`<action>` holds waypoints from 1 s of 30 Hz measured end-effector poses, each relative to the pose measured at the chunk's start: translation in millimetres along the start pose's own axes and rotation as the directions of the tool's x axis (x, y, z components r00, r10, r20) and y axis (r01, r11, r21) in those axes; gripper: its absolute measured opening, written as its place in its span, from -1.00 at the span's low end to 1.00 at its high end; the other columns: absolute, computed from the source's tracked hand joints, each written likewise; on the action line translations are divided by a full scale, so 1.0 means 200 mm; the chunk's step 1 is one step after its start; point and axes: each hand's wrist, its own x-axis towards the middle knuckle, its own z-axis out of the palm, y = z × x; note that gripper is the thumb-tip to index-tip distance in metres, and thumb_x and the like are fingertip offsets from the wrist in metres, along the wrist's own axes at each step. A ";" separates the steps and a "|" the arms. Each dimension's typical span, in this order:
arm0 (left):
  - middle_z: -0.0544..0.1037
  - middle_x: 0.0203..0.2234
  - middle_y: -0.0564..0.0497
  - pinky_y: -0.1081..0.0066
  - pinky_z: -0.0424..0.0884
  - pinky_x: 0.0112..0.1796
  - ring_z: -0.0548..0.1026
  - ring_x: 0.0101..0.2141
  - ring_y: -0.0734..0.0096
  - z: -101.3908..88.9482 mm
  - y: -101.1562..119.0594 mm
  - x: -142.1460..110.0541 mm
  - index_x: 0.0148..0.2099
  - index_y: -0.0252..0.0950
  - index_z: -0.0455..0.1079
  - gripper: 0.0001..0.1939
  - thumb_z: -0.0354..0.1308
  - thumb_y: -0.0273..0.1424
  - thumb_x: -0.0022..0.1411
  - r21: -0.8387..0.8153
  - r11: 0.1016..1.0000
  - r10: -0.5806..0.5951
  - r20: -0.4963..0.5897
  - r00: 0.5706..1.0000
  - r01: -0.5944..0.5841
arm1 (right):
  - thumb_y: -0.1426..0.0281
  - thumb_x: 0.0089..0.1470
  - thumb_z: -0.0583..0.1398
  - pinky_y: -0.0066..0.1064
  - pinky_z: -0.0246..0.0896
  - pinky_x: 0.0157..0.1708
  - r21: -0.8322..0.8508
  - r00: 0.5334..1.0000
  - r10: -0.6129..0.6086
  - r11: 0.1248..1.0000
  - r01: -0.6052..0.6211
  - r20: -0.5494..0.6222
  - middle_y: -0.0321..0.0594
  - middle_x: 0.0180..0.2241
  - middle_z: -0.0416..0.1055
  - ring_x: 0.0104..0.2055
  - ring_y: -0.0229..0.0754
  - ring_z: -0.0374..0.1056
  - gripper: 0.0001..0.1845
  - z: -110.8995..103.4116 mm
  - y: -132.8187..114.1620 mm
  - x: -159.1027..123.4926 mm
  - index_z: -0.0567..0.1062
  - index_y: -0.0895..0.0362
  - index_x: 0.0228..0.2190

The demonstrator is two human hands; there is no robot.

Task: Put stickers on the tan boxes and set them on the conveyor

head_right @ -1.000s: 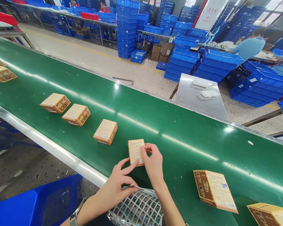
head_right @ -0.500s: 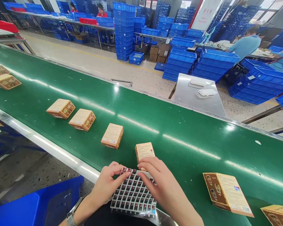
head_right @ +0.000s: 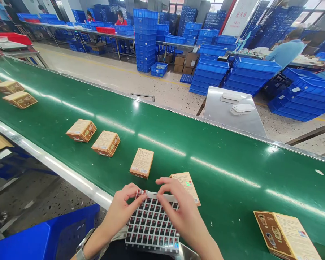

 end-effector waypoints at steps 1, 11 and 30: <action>0.62 -0.23 -0.01 0.26 0.38 -0.11 0.46 -0.16 0.22 -0.02 -0.02 0.01 -0.37 -0.23 0.50 -0.80 0.17 -0.31 0.31 0.005 0.999 0.040 -0.018 0.999 -0.040 | 0.22 0.28 0.15 -0.05 0.34 0.04 0.121 0.992 0.123 0.985 -0.119 -0.028 -0.13 -0.01 0.49 0.06 0.04 0.40 -0.83 0.01 0.03 0.03 0.45 0.01 -0.32; 0.22 0.31 0.04 -0.04 0.09 0.28 0.00 0.37 0.03 -0.07 -0.19 0.09 -0.32 -0.21 0.56 -0.85 0.20 -0.33 0.29 -0.039 0.989 0.145 0.197 0.970 -0.140 | -0.01 0.00 0.28 -0.11 0.35 -0.05 0.484 0.880 0.468 0.789 -0.378 -0.076 -0.02 0.05 0.44 -0.08 0.03 0.47 -0.55 0.24 0.29 0.38 0.50 0.10 -0.28; 0.26 0.28 0.06 -0.04 0.12 0.29 -0.01 0.37 0.04 0.09 -0.11 0.09 -0.29 -0.17 0.60 -0.91 0.26 -0.36 0.24 -0.098 0.979 0.199 0.289 0.936 -0.178 | 0.01 0.07 0.22 -0.19 0.39 -0.26 0.136 0.869 0.377 0.926 -0.352 -0.319 -0.01 -0.08 0.45 -0.24 -0.02 0.46 -0.61 0.18 0.36 0.25 0.42 0.09 -0.33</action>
